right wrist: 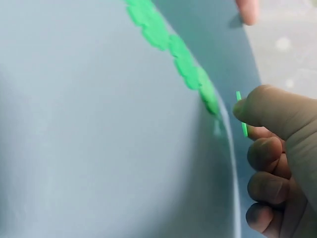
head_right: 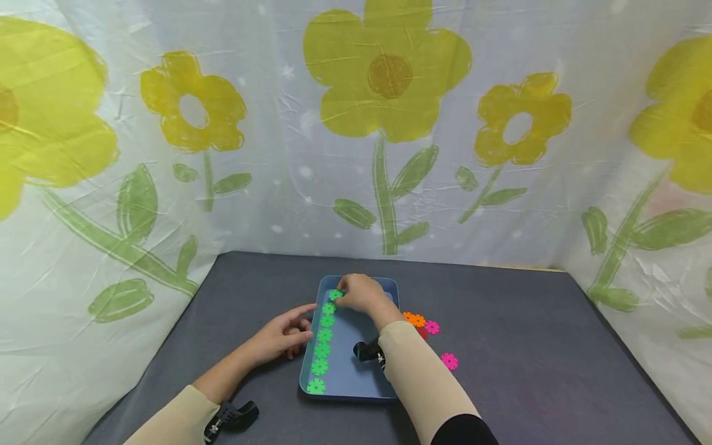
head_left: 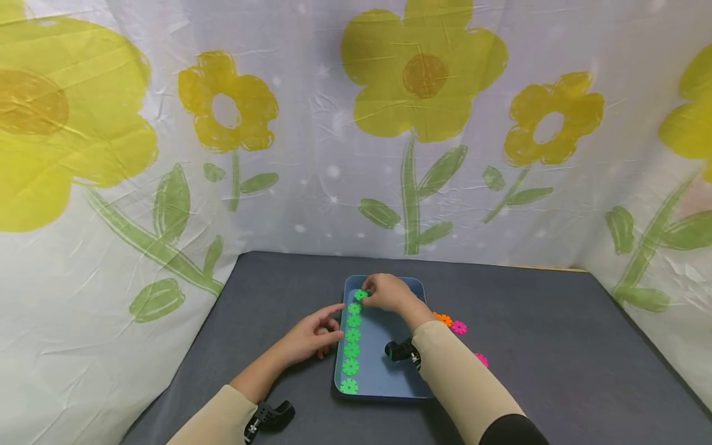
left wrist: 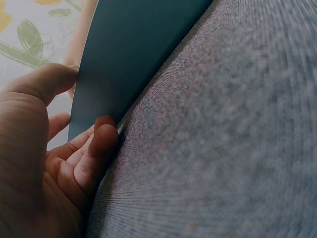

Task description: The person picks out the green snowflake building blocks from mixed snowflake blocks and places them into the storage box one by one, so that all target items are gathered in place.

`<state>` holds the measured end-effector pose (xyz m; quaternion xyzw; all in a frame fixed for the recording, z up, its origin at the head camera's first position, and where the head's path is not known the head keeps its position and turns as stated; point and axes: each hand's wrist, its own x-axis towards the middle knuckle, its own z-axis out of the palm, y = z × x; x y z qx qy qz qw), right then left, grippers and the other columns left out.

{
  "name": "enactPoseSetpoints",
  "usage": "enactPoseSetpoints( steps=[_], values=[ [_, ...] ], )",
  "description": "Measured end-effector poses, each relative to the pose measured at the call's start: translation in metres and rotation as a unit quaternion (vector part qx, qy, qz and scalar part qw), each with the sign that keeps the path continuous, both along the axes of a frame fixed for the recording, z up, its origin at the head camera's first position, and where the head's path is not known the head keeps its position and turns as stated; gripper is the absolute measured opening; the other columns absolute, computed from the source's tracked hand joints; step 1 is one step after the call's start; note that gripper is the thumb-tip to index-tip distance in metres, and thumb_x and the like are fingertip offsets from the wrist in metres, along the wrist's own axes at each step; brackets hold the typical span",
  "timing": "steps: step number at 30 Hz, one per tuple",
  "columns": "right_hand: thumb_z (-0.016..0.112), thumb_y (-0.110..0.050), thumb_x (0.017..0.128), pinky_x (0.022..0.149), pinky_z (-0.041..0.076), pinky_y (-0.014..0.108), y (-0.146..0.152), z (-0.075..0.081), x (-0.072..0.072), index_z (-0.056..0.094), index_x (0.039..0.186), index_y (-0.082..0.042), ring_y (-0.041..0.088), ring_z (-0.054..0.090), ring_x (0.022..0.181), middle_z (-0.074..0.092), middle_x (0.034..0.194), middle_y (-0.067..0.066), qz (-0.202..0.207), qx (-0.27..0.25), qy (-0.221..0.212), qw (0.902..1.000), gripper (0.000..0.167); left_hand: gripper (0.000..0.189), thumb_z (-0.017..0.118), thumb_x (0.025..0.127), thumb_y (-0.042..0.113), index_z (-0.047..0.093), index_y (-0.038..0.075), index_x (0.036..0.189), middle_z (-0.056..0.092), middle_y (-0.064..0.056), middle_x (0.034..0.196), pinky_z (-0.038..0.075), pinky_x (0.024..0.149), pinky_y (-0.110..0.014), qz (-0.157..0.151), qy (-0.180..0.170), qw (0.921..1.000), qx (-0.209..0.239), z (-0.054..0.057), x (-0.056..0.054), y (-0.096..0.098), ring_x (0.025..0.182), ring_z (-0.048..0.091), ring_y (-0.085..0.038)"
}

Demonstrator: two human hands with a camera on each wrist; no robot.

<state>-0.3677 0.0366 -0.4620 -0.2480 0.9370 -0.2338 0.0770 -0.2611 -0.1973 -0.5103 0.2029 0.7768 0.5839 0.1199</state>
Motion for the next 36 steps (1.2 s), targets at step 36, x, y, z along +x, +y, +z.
enactPoseSetpoints(
  steps=[36],
  values=[
    [0.062, -0.021, 0.105, 0.059, 0.041, 0.034, 0.043, 0.042, 0.049, 0.069, 0.128, -0.006, 0.015, 0.045, 0.058, 0.056, 0.079, 0.001, 0.015, -0.122, -0.012, 0.9923, 0.029, 0.067, 0.068, 0.102, 0.018, 0.035, 0.005, 0.159, 0.062, -0.013, 0.106, 0.055, 0.056, -0.037, 0.0, 0.015, 0.9998, -0.01, 0.0, 0.0, -0.001, 0.066, 0.058, -0.022]
  ],
)
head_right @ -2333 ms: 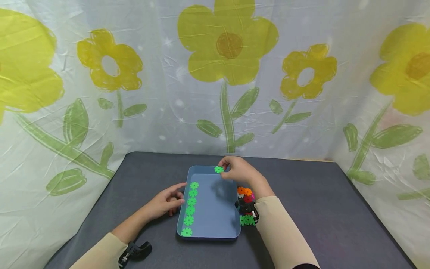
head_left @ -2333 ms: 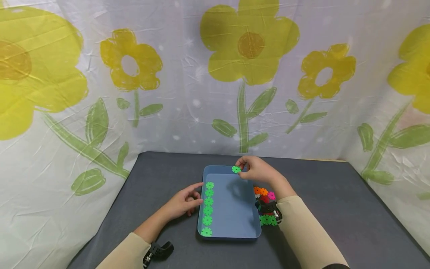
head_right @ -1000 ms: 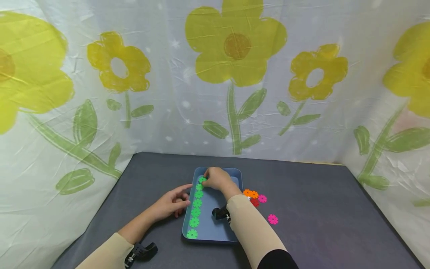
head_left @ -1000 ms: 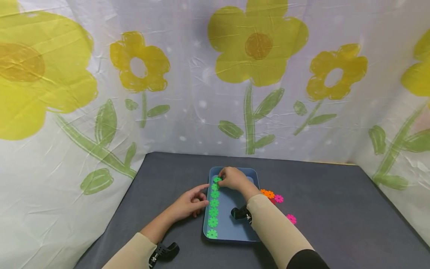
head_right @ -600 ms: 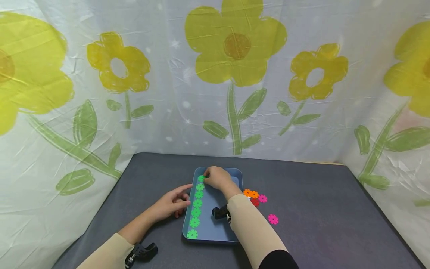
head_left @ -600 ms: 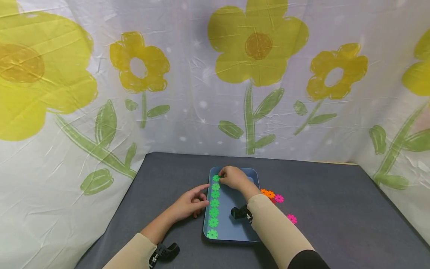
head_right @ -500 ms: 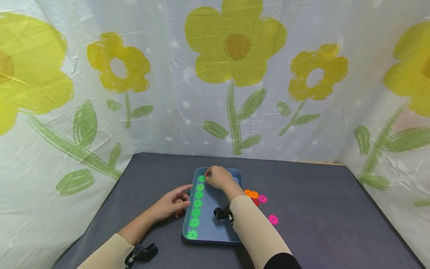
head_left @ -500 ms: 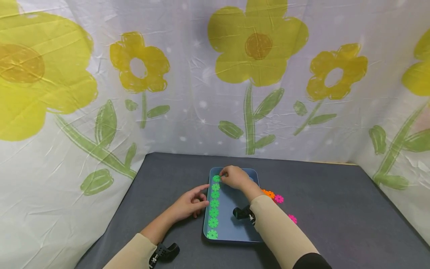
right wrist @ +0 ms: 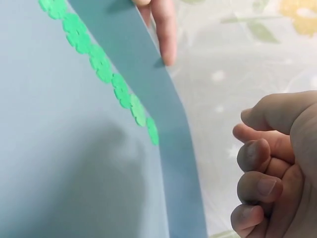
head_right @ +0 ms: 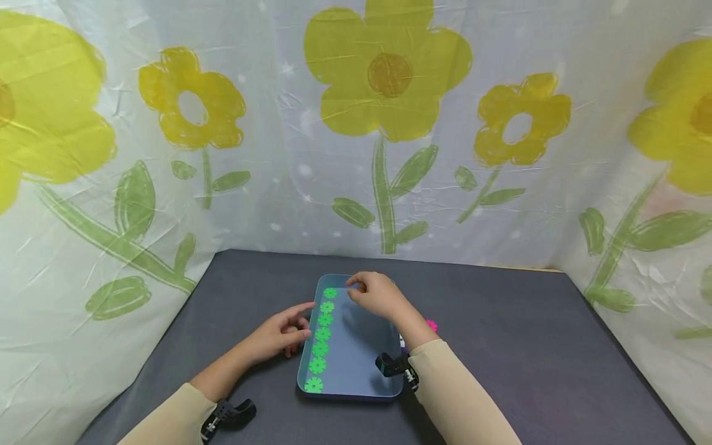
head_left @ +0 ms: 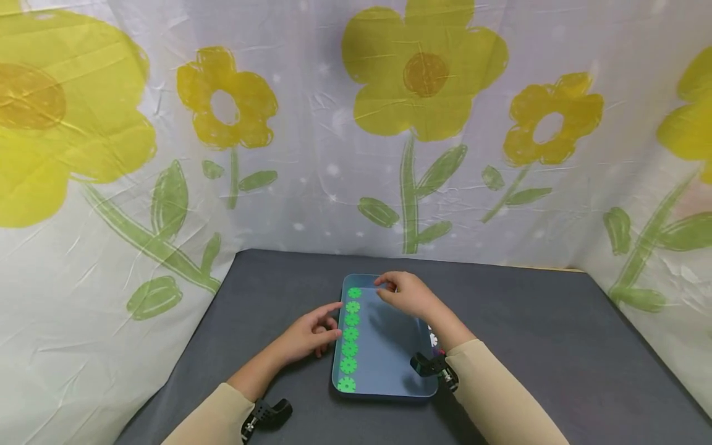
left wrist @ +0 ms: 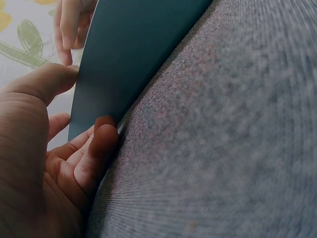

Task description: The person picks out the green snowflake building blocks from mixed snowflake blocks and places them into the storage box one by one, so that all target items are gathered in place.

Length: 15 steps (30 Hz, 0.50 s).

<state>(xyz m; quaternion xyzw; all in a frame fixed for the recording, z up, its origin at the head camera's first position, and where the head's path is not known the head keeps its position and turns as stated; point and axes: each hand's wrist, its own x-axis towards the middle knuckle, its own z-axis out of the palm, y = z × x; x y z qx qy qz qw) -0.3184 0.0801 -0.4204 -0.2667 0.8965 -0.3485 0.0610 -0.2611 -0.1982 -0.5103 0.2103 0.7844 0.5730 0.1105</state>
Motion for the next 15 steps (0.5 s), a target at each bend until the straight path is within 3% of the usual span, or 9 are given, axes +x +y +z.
enactPoseSetpoints(
  steps=[15],
  values=[
    [0.065, -0.019, 0.103, 0.055, 0.043, 0.03, 0.055, 0.004, 0.051, 0.07, 0.124, -0.013, 0.01, 0.043, 0.054, 0.057, 0.076, -0.003, 0.015, -0.01, 0.016, 0.9997, 0.022, 0.067, 0.067, 0.102, 0.018, 0.035, 0.005, 0.159, 0.061, -0.013, 0.107, 0.055, 0.056, -0.037, -0.004, 0.004, 1.0, -0.005, 0.0, 0.001, 0.0, 0.067, 0.058, -0.021]
  ],
)
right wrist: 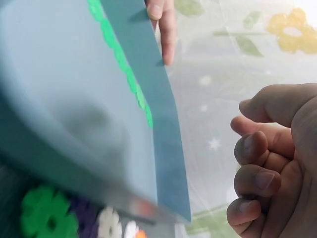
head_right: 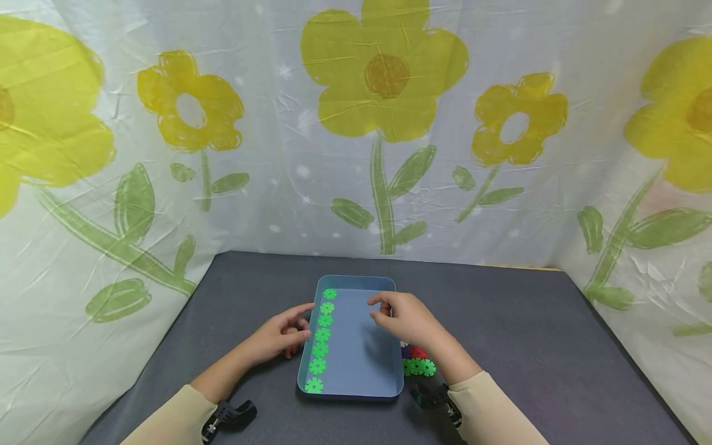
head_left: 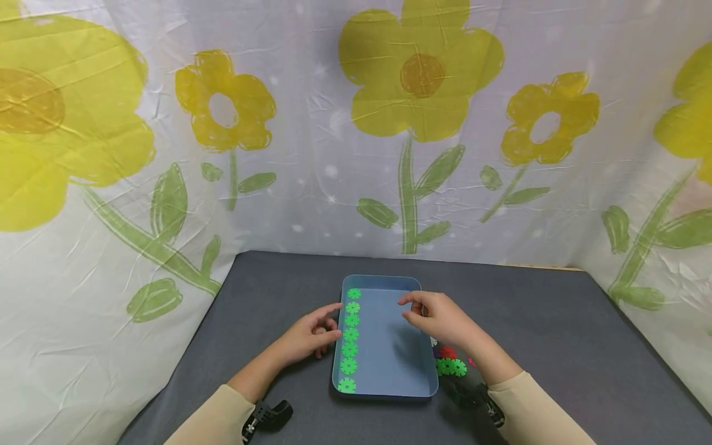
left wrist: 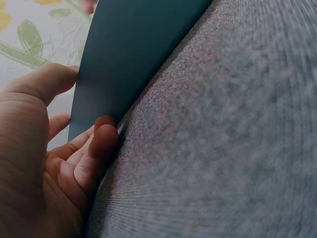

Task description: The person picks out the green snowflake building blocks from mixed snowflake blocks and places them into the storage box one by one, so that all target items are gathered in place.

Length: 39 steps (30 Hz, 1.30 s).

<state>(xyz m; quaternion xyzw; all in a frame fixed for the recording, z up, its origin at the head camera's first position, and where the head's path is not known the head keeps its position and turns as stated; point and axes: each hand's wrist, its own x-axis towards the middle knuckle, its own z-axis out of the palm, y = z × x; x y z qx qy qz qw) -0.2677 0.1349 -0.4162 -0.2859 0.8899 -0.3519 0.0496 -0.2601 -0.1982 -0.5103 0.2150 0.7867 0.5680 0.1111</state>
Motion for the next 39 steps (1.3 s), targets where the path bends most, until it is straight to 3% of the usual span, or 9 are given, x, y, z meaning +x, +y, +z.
enactPoseSetpoints(
  steps=[9, 14, 18, 21, 25, 30, 39],
  values=[
    [0.066, -0.02, 0.102, 0.055, 0.046, 0.028, 0.038, -0.01, 0.022, 0.07, 0.125, -0.012, 0.007, 0.044, 0.051, 0.059, 0.075, -0.006, 0.009, 0.006, -0.016, 0.9998, 0.025, 0.067, 0.068, 0.102, 0.019, 0.035, 0.007, 0.159, 0.061, -0.013, 0.108, 0.054, 0.057, -0.038, 0.004, 0.0, 1.0, -0.006, 0.001, 0.001, 0.001, 0.067, 0.058, -0.022],
    [0.067, -0.017, 0.101, 0.059, 0.046, 0.028, 0.058, -0.02, 0.029, 0.069, 0.119, -0.006, 0.008, 0.047, 0.059, 0.058, 0.082, -0.004, 0.028, 0.018, -0.034, 0.9989, 0.022, 0.067, 0.067, 0.102, 0.021, 0.035, 0.008, 0.159, 0.062, -0.012, 0.108, 0.055, 0.058, -0.037, 0.002, 0.004, 1.0, -0.006, 0.0, 0.0, -0.001, 0.067, 0.058, -0.022],
    [0.072, -0.011, 0.095, 0.06, 0.047, 0.028, 0.074, -0.031, 0.032, 0.068, 0.11, -0.008, 0.012, 0.051, 0.066, 0.058, 0.084, -0.002, 0.04, 0.032, -0.075, 0.9959, 0.016, 0.067, 0.068, 0.102, 0.021, 0.035, 0.007, 0.159, 0.063, -0.011, 0.108, 0.056, 0.059, -0.037, -0.001, 0.007, 0.9999, -0.007, -0.002, -0.001, -0.001, 0.067, 0.059, -0.02],
    [0.08, -0.011, 0.086, 0.059, 0.043, 0.028, 0.084, -0.038, 0.034, 0.066, 0.105, -0.009, 0.012, 0.051, 0.068, 0.056, 0.08, -0.001, 0.039, 0.057, -0.095, 0.9931, 0.023, 0.068, 0.068, 0.102, 0.022, 0.035, 0.007, 0.159, 0.063, -0.011, 0.108, 0.056, 0.059, -0.037, -0.001, 0.007, 0.9999, -0.009, -0.002, -0.001, -0.001, 0.066, 0.06, -0.018],
    [0.087, -0.016, 0.08, 0.057, 0.037, 0.028, 0.094, -0.044, 0.035, 0.065, 0.102, -0.01, 0.01, 0.046, 0.065, 0.052, 0.074, -0.001, 0.018, 0.084, -0.086, 0.9926, 0.032, 0.068, 0.068, 0.102, 0.023, 0.035, 0.007, 0.159, 0.063, -0.011, 0.109, 0.056, 0.059, -0.038, 0.001, 0.005, 0.9999, -0.009, 0.0, 0.0, -0.001, 0.067, 0.06, -0.02],
    [0.088, -0.02, 0.079, 0.057, 0.034, 0.028, 0.097, -0.047, 0.034, 0.065, 0.097, -0.012, 0.009, 0.044, 0.063, 0.049, 0.07, -0.004, -0.008, 0.094, -0.069, 0.9932, 0.03, 0.067, 0.067, 0.102, 0.021, 0.035, 0.007, 0.159, 0.062, -0.013, 0.109, 0.055, 0.059, -0.038, 0.002, 0.002, 1.0, -0.007, 0.002, 0.0, 0.0, 0.068, 0.059, -0.023],
    [0.087, -0.017, 0.077, 0.058, 0.037, 0.029, 0.096, -0.047, 0.035, 0.067, 0.095, -0.014, 0.011, 0.047, 0.067, 0.052, 0.073, -0.003, -0.009, 0.121, -0.065, 0.9904, 0.027, 0.067, 0.068, 0.102, 0.019, 0.034, 0.006, 0.159, 0.063, -0.014, 0.109, 0.055, 0.058, -0.038, 0.0, -0.001, 1.0, -0.001, 0.002, 0.001, 0.0, 0.068, 0.058, -0.023]
  ],
)
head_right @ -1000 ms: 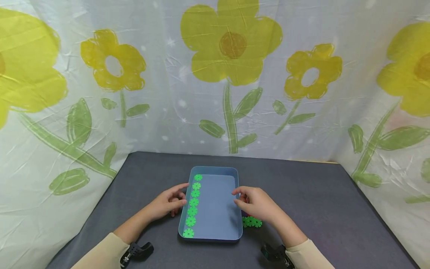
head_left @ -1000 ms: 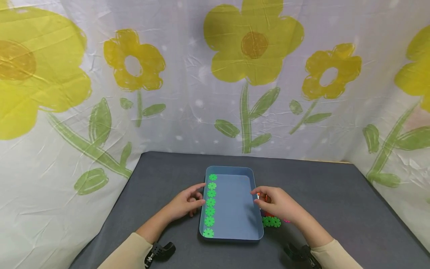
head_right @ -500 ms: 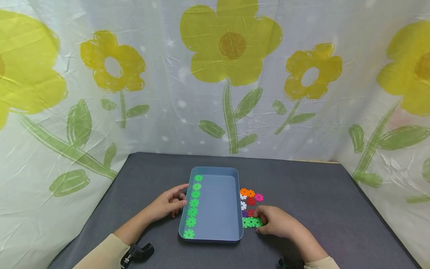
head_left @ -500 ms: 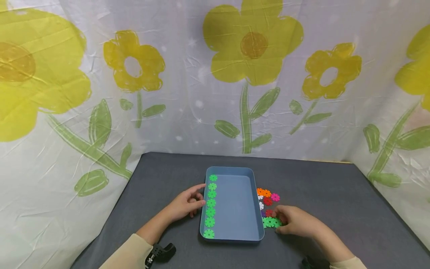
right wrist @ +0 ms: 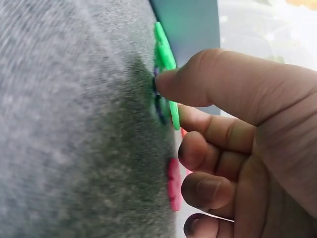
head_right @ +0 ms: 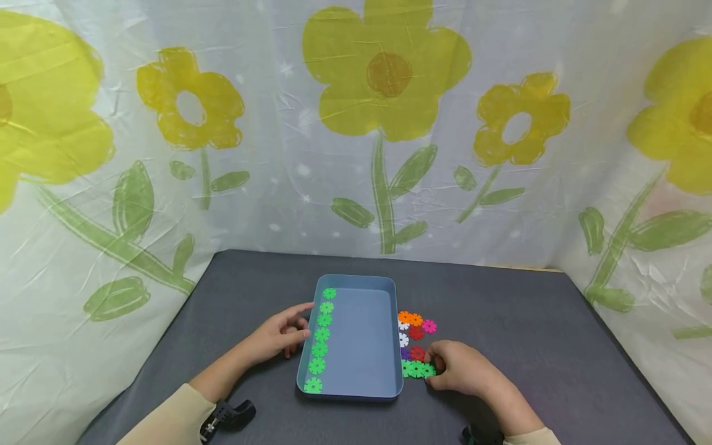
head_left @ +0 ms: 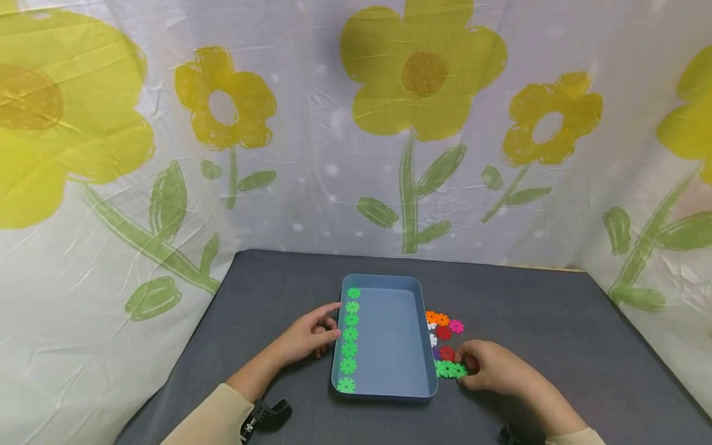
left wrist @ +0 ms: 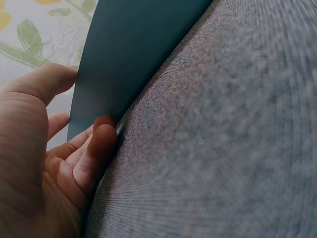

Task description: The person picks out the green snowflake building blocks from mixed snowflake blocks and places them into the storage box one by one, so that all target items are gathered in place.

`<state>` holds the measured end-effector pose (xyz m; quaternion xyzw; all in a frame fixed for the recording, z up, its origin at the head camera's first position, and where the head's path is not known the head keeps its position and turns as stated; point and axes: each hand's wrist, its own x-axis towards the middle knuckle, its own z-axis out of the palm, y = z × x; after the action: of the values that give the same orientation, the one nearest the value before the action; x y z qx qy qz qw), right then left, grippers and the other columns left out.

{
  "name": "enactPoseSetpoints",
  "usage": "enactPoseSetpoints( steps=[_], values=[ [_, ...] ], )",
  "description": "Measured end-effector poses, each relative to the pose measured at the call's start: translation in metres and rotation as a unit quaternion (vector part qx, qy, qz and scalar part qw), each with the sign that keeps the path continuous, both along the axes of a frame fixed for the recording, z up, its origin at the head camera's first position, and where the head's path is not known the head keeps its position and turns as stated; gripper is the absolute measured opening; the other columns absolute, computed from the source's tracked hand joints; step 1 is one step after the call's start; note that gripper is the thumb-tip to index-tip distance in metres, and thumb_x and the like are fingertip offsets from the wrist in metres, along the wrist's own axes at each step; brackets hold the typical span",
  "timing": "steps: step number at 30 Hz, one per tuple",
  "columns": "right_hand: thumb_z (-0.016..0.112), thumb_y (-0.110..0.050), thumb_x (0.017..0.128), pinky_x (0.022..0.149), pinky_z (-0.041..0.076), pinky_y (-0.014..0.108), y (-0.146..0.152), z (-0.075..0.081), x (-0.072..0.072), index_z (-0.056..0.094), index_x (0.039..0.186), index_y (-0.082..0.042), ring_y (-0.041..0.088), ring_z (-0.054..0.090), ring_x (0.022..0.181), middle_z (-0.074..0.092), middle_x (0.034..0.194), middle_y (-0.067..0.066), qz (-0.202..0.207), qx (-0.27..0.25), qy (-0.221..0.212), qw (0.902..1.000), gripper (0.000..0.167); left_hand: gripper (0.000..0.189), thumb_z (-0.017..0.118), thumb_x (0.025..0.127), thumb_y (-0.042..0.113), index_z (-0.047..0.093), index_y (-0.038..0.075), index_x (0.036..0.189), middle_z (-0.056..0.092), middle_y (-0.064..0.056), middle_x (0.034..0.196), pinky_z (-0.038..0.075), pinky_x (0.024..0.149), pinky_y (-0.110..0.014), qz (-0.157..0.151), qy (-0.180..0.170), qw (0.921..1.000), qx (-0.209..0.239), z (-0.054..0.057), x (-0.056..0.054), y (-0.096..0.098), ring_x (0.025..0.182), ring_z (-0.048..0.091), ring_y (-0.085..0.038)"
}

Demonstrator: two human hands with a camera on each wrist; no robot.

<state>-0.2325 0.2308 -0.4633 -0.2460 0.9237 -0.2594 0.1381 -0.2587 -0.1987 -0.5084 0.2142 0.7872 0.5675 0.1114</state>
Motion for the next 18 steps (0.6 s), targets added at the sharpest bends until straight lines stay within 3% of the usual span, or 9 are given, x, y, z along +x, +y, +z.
enactPoseSetpoints(
  steps=[8, 14, 18],
  values=[
    [0.08, -0.008, 0.076, 0.061, 0.044, 0.03, 0.001, 0.021, -0.001, 0.068, 0.101, -0.011, 0.014, 0.052, 0.073, 0.059, 0.087, -0.003, 0.004, 0.0, 0.01, 0.9999, 0.027, 0.067, 0.068, 0.102, 0.02, 0.036, 0.008, 0.159, 0.063, -0.013, 0.11, 0.055, 0.059, -0.039, 0.005, -0.001, 1.0, -0.005, -0.001, -0.001, 0.0, 0.068, 0.058, -0.023],
    [0.08, -0.007, 0.076, 0.057, 0.044, 0.029, -0.005, 0.045, -0.001, 0.067, 0.105, -0.007, 0.011, 0.046, 0.059, 0.06, 0.091, -0.002, -0.021, -0.009, 0.056, 0.9982, 0.031, 0.066, 0.068, 0.102, 0.02, 0.037, 0.009, 0.159, 0.063, -0.013, 0.109, 0.055, 0.058, -0.038, 0.006, 0.0, 1.0, -0.008, -0.002, -0.001, 0.001, 0.068, 0.058, -0.022],
    [0.08, -0.008, 0.078, 0.057, 0.045, 0.029, -0.014, 0.055, -0.001, 0.068, 0.108, -0.007, 0.013, 0.048, 0.062, 0.061, 0.094, -0.002, -0.038, -0.028, 0.084, 0.9953, 0.033, 0.066, 0.068, 0.102, 0.02, 0.036, 0.008, 0.159, 0.063, -0.013, 0.108, 0.055, 0.058, -0.037, 0.005, 0.001, 1.0, -0.007, -0.001, -0.001, 0.001, 0.067, 0.058, -0.022]
  ],
)
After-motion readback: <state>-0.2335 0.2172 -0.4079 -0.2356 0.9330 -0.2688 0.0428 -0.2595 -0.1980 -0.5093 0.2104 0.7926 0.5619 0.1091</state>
